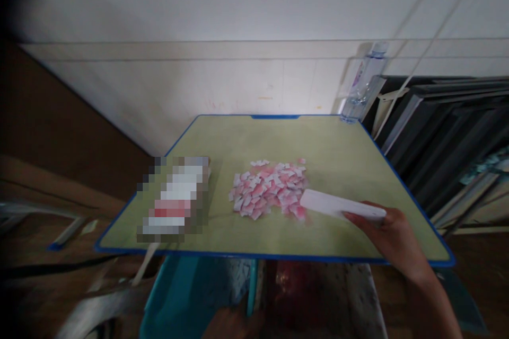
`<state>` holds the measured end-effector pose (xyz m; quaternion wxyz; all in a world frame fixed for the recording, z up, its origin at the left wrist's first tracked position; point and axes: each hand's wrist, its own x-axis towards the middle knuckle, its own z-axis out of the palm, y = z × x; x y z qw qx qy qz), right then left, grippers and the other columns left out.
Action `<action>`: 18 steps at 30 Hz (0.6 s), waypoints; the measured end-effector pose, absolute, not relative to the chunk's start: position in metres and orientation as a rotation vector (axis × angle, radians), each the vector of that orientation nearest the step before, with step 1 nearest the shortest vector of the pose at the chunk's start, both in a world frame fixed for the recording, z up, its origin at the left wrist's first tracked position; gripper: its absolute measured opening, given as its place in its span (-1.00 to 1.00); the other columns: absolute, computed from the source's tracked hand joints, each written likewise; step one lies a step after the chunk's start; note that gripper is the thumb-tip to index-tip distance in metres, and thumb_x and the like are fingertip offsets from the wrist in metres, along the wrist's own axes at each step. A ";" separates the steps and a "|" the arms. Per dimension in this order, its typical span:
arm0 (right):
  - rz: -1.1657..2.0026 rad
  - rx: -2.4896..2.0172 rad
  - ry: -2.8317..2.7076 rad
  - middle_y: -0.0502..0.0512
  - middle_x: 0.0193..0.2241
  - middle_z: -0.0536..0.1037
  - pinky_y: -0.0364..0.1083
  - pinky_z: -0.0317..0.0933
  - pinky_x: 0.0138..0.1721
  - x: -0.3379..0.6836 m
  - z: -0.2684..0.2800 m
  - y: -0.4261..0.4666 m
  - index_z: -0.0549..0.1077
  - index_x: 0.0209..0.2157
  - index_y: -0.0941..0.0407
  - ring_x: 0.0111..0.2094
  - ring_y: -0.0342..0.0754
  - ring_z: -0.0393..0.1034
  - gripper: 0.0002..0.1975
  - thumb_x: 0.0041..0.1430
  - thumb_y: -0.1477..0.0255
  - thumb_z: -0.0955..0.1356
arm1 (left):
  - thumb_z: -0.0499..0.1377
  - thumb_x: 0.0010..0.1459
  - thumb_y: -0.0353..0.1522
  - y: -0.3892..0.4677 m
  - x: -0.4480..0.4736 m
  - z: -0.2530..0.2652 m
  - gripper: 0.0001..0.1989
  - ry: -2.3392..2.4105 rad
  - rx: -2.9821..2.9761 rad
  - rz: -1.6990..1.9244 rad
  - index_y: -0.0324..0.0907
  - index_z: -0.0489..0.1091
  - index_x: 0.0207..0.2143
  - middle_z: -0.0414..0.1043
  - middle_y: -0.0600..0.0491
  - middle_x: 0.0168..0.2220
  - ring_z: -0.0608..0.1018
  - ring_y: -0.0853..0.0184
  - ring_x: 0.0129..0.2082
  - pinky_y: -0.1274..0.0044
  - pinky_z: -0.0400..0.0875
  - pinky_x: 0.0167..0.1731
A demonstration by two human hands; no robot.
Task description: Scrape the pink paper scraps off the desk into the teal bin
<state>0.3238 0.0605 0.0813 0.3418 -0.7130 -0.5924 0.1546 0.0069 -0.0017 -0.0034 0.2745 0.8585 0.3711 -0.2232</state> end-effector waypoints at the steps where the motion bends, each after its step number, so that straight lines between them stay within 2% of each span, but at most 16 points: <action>1: 0.416 -1.853 -1.540 0.02 -0.62 0.58 -0.08 0.32 -0.62 0.325 0.082 0.059 0.56 -0.50 0.11 -0.59 0.04 0.45 -0.67 -0.18 0.13 0.40 | 0.08 0.18 -0.48 -0.002 0.007 -0.004 -0.71 1.007 2.314 -0.606 -0.14 0.32 -0.04 0.45 -0.18 -0.17 0.55 0.11 -0.31 0.40 0.45 -0.40; 7: 0.481 -1.846 -1.485 0.01 -0.59 0.60 -0.08 0.33 -0.61 0.324 0.086 0.053 0.57 -0.50 0.05 -0.57 0.04 0.46 -0.70 -0.15 0.11 0.38 | 0.11 0.15 -0.48 -0.004 0.005 -0.004 -0.74 1.019 2.337 -0.528 -0.15 0.35 -0.08 0.47 -0.17 -0.20 0.55 0.11 -0.33 0.41 0.45 -0.40; 12: 0.539 -1.919 -1.499 -0.02 -0.65 0.58 -0.11 0.29 -0.66 0.329 0.088 0.049 0.58 -0.53 0.07 -0.62 0.03 0.45 -0.72 -0.21 0.15 0.40 | 0.12 0.10 -0.54 -0.004 0.005 -0.005 -0.70 1.026 2.325 -0.524 -0.15 0.36 -0.09 0.47 -0.14 -0.22 0.55 0.13 -0.34 0.43 0.45 -0.40; 18: 0.500 -1.924 -1.401 -0.03 -0.61 0.60 -0.10 0.36 -0.59 0.339 0.089 0.035 0.59 -0.56 0.07 -0.58 0.06 0.49 -0.77 -0.28 0.21 0.43 | 0.12 0.08 -0.54 -0.004 0.005 -0.002 -0.68 1.041 2.340 -0.509 -0.14 0.35 -0.10 0.46 -0.13 -0.20 0.54 0.14 -0.32 0.44 0.43 -0.38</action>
